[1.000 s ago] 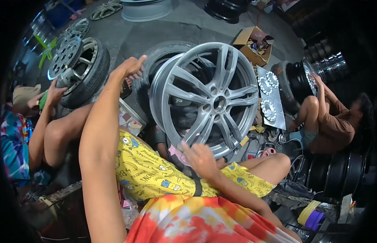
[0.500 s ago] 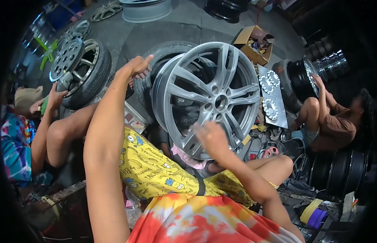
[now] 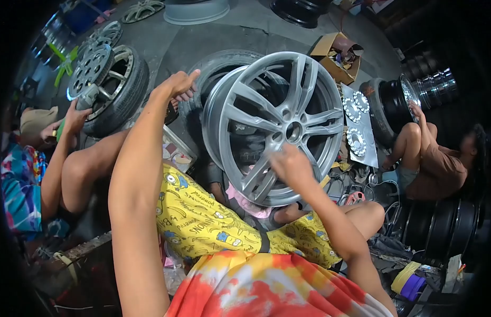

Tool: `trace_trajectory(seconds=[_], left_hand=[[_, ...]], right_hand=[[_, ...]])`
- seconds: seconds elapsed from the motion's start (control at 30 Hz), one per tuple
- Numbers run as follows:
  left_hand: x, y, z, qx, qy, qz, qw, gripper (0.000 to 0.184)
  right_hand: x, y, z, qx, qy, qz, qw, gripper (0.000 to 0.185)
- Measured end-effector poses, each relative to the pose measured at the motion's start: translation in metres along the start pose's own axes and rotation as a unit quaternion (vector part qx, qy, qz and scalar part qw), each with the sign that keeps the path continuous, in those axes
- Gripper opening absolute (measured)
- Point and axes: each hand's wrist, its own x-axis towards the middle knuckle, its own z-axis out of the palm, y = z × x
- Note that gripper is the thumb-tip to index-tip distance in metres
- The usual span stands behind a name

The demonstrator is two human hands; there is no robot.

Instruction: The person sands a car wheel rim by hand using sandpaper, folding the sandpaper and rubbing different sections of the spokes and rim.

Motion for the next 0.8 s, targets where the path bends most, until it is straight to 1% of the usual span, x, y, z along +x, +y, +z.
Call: trace_trajectory(seconds=[0.03,0.1,0.13,0.17,0.23,0.33,0.37,0.43,0.47,0.5,0.57,0.63,0.7,0.73,0.8], left_hand=[[-0.001,0.002,-0.003,-0.001,-0.002,-0.002,1.000,0.087],[-0.004,0.005,-0.005,-0.002,0.011,0.000,1.000,0.087],[-0.005,0.006,-0.002,-0.004,0.015,0.002,1.000,0.087],[-0.005,0.007,-0.003,-0.004,0.015,0.002,1.000,0.087],[-0.006,0.001,-0.004,-0.005,0.010,0.004,1.000,0.088],[-0.002,-0.005,-0.004,0.009,0.003,-0.009,1.000,0.084],[-0.002,-0.005,-0.005,0.011,0.001,-0.004,1.000,0.084],[-0.003,-0.009,-0.006,-0.006,0.005,-0.008,1.000,0.088],[-0.006,-0.008,-0.007,-0.007,0.004,-0.013,1.000,0.086],[-0.005,-0.008,-0.008,-0.007,0.005,-0.013,1.000,0.086],[-0.003,-0.008,-0.006,-0.002,0.011,-0.012,1.000,0.085],[0.005,-0.010,-0.004,0.014,0.008,-0.009,1.000,0.086],[0.007,-0.002,-0.004,0.033,0.006,-0.002,0.999,0.086],[0.004,0.002,-0.004,0.028,-0.002,-0.008,1.000,0.086],[-0.002,0.007,-0.002,0.021,-0.008,-0.009,1.000,0.086]], right_hand=[[0.008,0.007,-0.007,-0.051,0.064,0.006,0.997,0.026],[-0.004,-0.012,0.012,0.019,0.043,-0.025,0.999,0.025],[-0.017,-0.035,0.014,0.029,0.010,-0.051,0.998,0.025],[-0.026,-0.050,0.024,0.088,0.005,-0.101,0.991,0.032],[-0.026,-0.049,0.012,0.077,0.025,-0.133,0.988,0.034],[-0.011,-0.016,-0.002,-0.001,0.035,0.016,0.999,0.027],[-0.014,-0.018,-0.001,-0.003,0.038,0.019,0.999,0.027],[-0.026,-0.038,0.010,0.096,-0.013,0.015,0.995,0.027],[-0.033,-0.058,0.016,0.133,-0.005,0.027,0.991,0.026],[-0.039,-0.077,0.021,0.190,-0.042,0.092,0.977,0.024],[-0.029,-0.102,0.033,0.247,-0.018,0.163,0.955,0.023],[0.010,-0.109,0.035,0.356,0.055,0.187,0.914,0.026],[0.063,-0.108,0.026,0.371,0.104,0.186,0.904,0.026],[0.073,-0.108,0.028,0.373,0.111,0.191,0.901,0.026],[0.085,-0.108,0.031,0.356,0.192,0.157,0.901,0.024]])
